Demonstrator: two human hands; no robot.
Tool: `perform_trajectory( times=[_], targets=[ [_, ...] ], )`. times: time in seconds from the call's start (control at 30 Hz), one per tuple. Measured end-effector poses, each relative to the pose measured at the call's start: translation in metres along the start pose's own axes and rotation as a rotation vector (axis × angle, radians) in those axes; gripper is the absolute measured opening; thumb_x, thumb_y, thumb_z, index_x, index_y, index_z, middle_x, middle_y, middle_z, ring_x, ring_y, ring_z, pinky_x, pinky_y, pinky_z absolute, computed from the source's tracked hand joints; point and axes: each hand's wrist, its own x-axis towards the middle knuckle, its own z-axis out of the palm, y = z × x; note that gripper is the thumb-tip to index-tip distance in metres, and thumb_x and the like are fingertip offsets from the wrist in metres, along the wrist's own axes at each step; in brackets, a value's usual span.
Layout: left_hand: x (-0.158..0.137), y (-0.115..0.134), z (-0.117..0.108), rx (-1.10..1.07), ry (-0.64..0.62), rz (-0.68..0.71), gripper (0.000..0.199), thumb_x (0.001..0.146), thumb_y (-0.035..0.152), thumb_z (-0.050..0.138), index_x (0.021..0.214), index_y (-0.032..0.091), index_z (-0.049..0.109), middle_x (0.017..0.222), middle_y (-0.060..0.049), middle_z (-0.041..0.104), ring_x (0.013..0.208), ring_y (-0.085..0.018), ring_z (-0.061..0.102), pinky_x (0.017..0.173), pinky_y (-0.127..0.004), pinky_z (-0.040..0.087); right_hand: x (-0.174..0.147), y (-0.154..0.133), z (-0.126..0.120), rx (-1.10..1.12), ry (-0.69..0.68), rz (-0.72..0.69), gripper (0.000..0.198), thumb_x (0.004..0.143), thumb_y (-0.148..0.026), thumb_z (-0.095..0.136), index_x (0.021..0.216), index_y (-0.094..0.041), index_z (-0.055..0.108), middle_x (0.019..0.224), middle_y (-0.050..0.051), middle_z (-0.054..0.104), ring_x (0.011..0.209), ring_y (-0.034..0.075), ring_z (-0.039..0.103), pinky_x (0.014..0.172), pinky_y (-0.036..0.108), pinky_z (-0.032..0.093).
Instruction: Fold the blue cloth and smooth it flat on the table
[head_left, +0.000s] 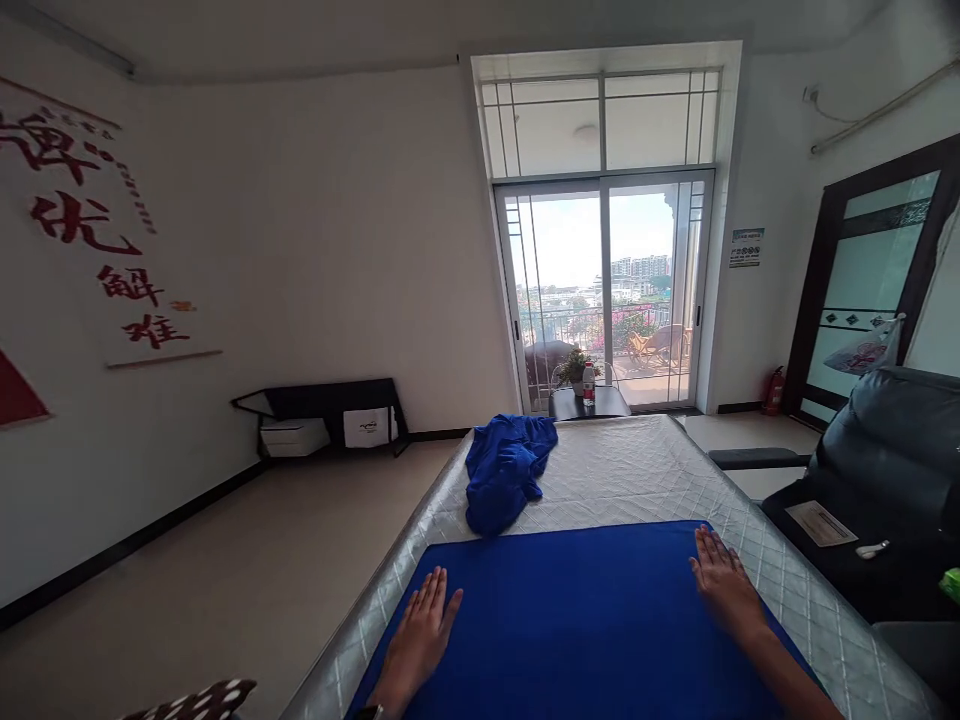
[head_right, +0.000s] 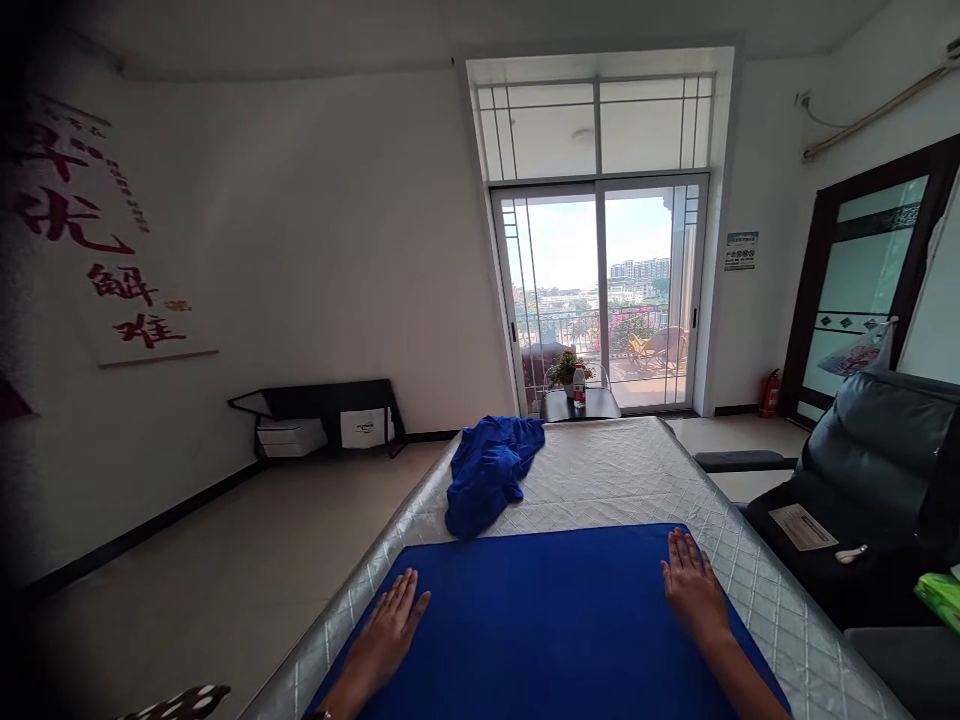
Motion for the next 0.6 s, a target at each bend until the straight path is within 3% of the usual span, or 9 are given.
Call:
perform_trajectory(
  times=[0.17,0.23,0.3,0.37,0.43,0.53,0.6],
  targets=[
    [-0.018,0.103,-0.006,-0.133,-0.122,0.23,0.064,0.101,0.053,0.021,0.154,0.017,0.023,0.159,-0.007,0.024,0.147,-0.023,0.023,0.12,-0.045,0.024,-0.044,-0.111,-0.023,0.225,-0.167,-0.279,0.063,0.1,-0.049,0.016,0.154,-0.017,0.024,0.161,0.004,0.021,0.148,0.022,0.015,0.122,0.045,0.015],
    [-0.029,0.127,-0.009,-0.157,-0.198,0.263,0.066,0.101,0.057,0.019,0.154,0.018,0.019,0.16,-0.005,0.019,0.148,-0.022,0.018,0.12,-0.046,0.022,-0.062,-0.143,-0.025,0.293,-0.266,-0.353,0.064,0.1,-0.052,0.017,0.155,-0.019,0.02,0.161,0.003,0.017,0.149,0.022,0.012,0.122,0.044,0.014],
    [-0.037,0.133,-0.009,-0.167,-0.25,0.253,0.067,0.1,0.059,0.019,0.154,0.019,0.016,0.161,-0.003,0.015,0.149,-0.023,0.015,0.12,-0.048,0.022,-0.074,-0.159,-0.025,0.328,-0.345,-0.374,0.065,0.099,-0.055,0.018,0.155,-0.023,0.016,0.161,0.0,0.012,0.149,0.022,0.01,0.122,0.044,0.012],
    [-0.044,0.119,-0.005,-0.167,-0.268,0.224,0.068,0.099,0.059,0.019,0.154,0.02,0.013,0.161,-0.002,0.013,0.149,-0.024,0.014,0.12,-0.049,0.023,-0.081,-0.156,-0.024,0.335,-0.399,-0.358,0.065,0.099,-0.057,0.019,0.155,-0.026,0.013,0.161,-0.002,0.008,0.149,0.022,0.009,0.122,0.045,0.011],
    [-0.049,0.09,0.002,-0.147,-0.243,0.181,0.068,0.098,0.059,0.021,0.154,0.021,0.014,0.161,-0.003,0.015,0.148,-0.025,0.017,0.118,-0.051,0.026,-0.081,-0.139,-0.021,0.314,-0.416,-0.33,0.065,0.098,-0.058,0.019,0.155,-0.026,0.013,0.162,-0.003,0.008,0.149,0.021,0.009,0.122,0.045,0.011],
    [-0.063,0.032,0.014,-0.056,-0.135,0.131,0.06,0.095,0.057,0.033,0.148,0.029,0.038,0.155,-0.002,0.035,0.145,-0.029,0.029,0.114,-0.053,0.031,-0.076,-0.091,-0.013,0.235,-0.362,-0.262,0.068,0.097,-0.06,0.019,0.155,-0.024,0.017,0.162,-0.002,0.014,0.149,0.021,0.011,0.122,0.045,0.011],
    [-0.077,-0.006,0.017,0.012,-0.049,0.176,0.05,0.09,0.054,0.044,0.136,0.039,0.054,0.147,0.0,0.048,0.143,-0.031,0.033,0.113,-0.053,0.031,-0.072,-0.05,-0.004,0.166,-0.297,-0.191,0.07,0.096,-0.061,0.02,0.154,-0.023,0.023,0.161,0.0,0.018,0.149,0.021,0.013,0.122,0.045,0.011]
  ],
)
